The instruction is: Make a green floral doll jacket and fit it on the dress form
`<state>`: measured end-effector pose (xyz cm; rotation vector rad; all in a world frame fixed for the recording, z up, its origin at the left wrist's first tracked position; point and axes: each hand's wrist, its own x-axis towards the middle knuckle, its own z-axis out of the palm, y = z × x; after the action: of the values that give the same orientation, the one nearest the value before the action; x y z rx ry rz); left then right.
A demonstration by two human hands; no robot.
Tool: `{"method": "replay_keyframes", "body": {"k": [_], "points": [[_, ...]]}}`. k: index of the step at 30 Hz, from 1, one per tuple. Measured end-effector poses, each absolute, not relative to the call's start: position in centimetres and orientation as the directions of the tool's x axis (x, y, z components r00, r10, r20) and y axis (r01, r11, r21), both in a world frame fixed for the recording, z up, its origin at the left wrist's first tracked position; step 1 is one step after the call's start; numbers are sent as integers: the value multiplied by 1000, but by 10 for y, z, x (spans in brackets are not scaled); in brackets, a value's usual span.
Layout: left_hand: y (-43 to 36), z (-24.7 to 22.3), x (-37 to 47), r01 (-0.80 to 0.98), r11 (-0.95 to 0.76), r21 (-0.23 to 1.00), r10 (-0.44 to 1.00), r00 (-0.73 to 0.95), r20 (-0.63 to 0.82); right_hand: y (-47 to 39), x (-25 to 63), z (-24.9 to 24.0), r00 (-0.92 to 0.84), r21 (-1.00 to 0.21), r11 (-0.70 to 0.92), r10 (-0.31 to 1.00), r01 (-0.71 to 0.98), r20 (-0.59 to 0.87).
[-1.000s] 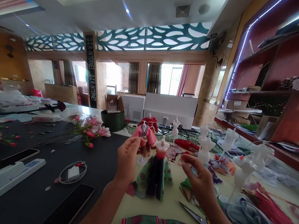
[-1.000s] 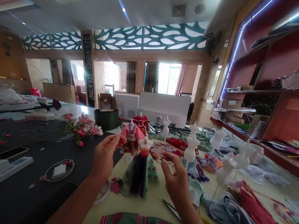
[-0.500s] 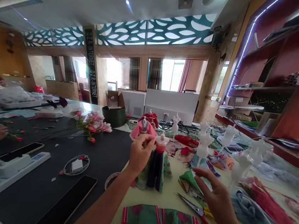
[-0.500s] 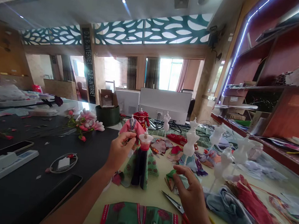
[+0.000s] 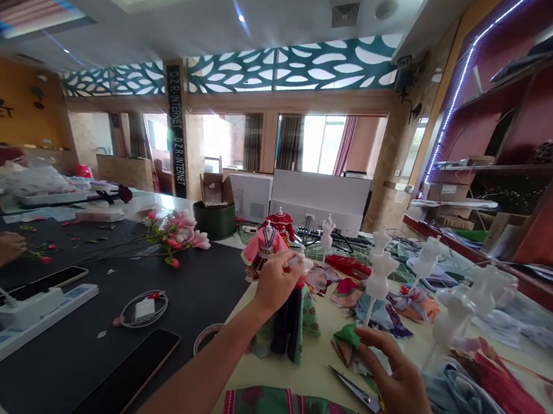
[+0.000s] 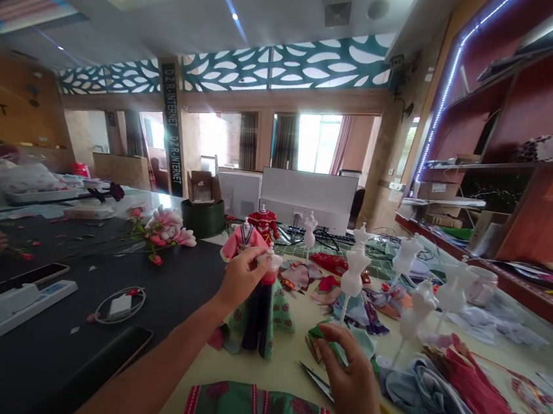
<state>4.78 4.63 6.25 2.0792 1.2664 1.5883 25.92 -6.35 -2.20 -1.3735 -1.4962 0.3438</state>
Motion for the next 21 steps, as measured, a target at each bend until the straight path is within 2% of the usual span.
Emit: {"method": "replay_keyframes", "body": {"k": [6, 11, 17, 21], "points": [[44, 62, 48, 478, -595, 646, 739, 10, 674, -62, 262, -25, 184, -757, 314, 851, 573, 492], [43, 60, 50, 476, -609, 635, 719, -8, 695, -55, 250, -9, 192, -734, 361, 813, 575, 550], [46, 54, 47, 469, -625, 624, 705, -4, 709, -22, 219, 20, 121, -639, 515, 717, 571, 686], [46, 51, 45, 481, -634, 606, 691, 1, 723, 8, 200, 29, 58, -536, 536, 670, 652, 740]]}}
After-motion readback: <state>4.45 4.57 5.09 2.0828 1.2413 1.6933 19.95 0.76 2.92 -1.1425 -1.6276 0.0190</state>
